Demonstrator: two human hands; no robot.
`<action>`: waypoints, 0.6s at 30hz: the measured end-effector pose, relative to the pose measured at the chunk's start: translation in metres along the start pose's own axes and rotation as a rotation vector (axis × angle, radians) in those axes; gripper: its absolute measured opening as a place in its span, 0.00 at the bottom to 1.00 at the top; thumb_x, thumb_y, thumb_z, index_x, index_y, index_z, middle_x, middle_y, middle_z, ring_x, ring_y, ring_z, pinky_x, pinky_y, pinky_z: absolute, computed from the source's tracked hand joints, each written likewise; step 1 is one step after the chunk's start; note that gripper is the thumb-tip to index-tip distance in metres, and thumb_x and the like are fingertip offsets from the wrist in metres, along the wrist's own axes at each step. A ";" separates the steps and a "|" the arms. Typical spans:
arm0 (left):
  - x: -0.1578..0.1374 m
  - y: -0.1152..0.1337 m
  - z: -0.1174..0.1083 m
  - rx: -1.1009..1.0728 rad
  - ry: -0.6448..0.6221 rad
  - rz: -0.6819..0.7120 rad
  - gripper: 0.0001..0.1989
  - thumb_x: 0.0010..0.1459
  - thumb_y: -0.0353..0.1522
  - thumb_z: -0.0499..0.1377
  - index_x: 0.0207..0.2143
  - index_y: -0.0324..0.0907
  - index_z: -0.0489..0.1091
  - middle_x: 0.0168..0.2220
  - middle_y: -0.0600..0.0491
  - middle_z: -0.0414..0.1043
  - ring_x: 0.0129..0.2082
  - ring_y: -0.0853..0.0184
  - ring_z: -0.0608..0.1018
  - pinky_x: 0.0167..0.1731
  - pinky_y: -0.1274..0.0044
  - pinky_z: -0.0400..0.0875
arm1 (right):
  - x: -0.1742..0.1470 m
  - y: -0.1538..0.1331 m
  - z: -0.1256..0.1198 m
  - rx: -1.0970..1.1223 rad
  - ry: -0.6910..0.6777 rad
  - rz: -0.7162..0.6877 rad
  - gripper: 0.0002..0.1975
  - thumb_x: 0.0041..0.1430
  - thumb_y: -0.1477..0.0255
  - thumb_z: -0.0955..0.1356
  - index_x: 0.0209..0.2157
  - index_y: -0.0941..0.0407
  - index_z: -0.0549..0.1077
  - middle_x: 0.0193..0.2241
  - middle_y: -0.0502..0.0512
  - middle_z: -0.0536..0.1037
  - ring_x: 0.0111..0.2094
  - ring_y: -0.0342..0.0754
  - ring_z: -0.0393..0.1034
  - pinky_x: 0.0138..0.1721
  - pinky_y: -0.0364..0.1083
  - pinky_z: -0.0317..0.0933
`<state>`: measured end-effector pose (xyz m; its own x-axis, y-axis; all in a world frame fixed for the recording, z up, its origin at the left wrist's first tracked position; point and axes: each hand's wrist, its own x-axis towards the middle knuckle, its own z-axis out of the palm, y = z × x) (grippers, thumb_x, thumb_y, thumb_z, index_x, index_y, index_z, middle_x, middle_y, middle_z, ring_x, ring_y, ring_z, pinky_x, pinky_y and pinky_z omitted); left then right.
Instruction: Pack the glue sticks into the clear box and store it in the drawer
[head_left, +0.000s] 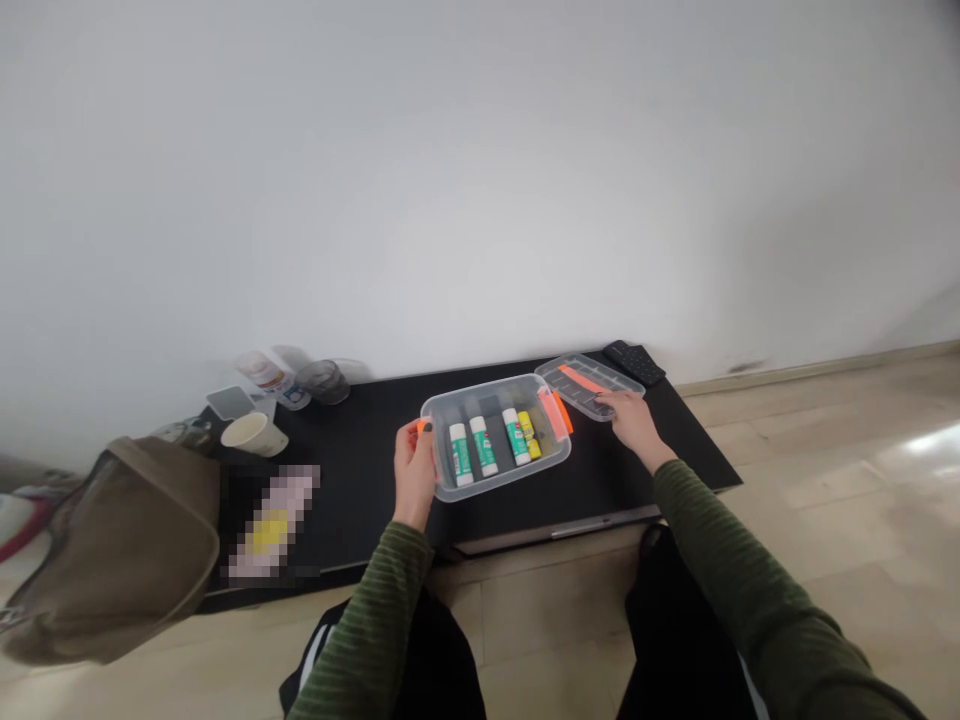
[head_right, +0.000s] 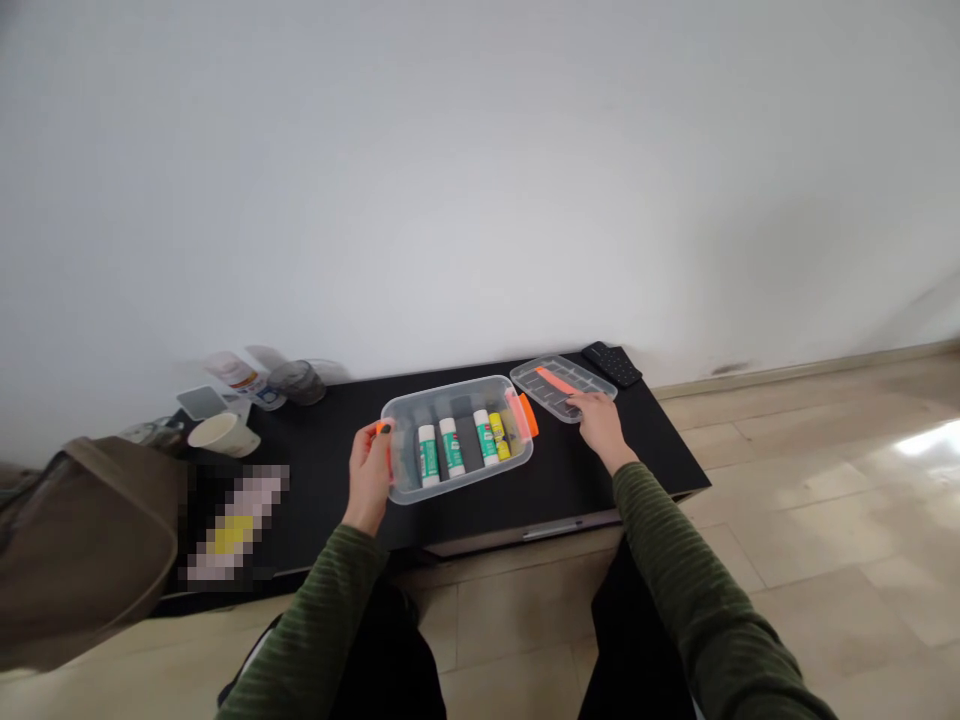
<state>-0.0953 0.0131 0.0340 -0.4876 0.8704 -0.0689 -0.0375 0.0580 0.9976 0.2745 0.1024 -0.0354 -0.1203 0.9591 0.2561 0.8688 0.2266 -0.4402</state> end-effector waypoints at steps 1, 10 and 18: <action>-0.001 0.000 0.000 0.000 -0.002 0.008 0.22 0.53 0.48 0.60 0.44 0.44 0.67 0.25 0.61 0.61 0.18 0.76 0.60 0.16 0.82 0.54 | 0.000 0.004 0.003 -0.009 0.000 0.025 0.30 0.45 0.87 0.61 0.48 0.57 0.80 0.50 0.58 0.79 0.55 0.56 0.66 0.58 0.55 0.58; -0.011 -0.005 0.000 0.028 -0.002 0.077 0.22 0.56 0.49 0.58 0.47 0.45 0.67 0.32 0.56 0.69 0.28 0.69 0.70 0.26 0.79 0.65 | 0.003 -0.041 -0.012 0.157 0.239 0.024 0.24 0.53 0.81 0.61 0.50 0.57 0.76 0.49 0.62 0.77 0.55 0.58 0.66 0.59 0.59 0.58; -0.033 -0.012 0.009 0.046 -0.013 0.214 0.23 0.59 0.48 0.57 0.51 0.45 0.65 0.45 0.50 0.72 0.41 0.64 0.75 0.39 0.76 0.70 | -0.028 -0.155 -0.002 0.257 -0.159 -0.144 0.19 0.60 0.69 0.67 0.53 0.53 0.71 0.46 0.62 0.77 0.50 0.58 0.71 0.52 0.52 0.62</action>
<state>-0.0706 -0.0115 0.0248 -0.4686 0.8716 0.1442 0.1061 -0.1065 0.9886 0.1440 0.0399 0.0276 -0.3241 0.9240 0.2029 0.6906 0.3777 -0.6168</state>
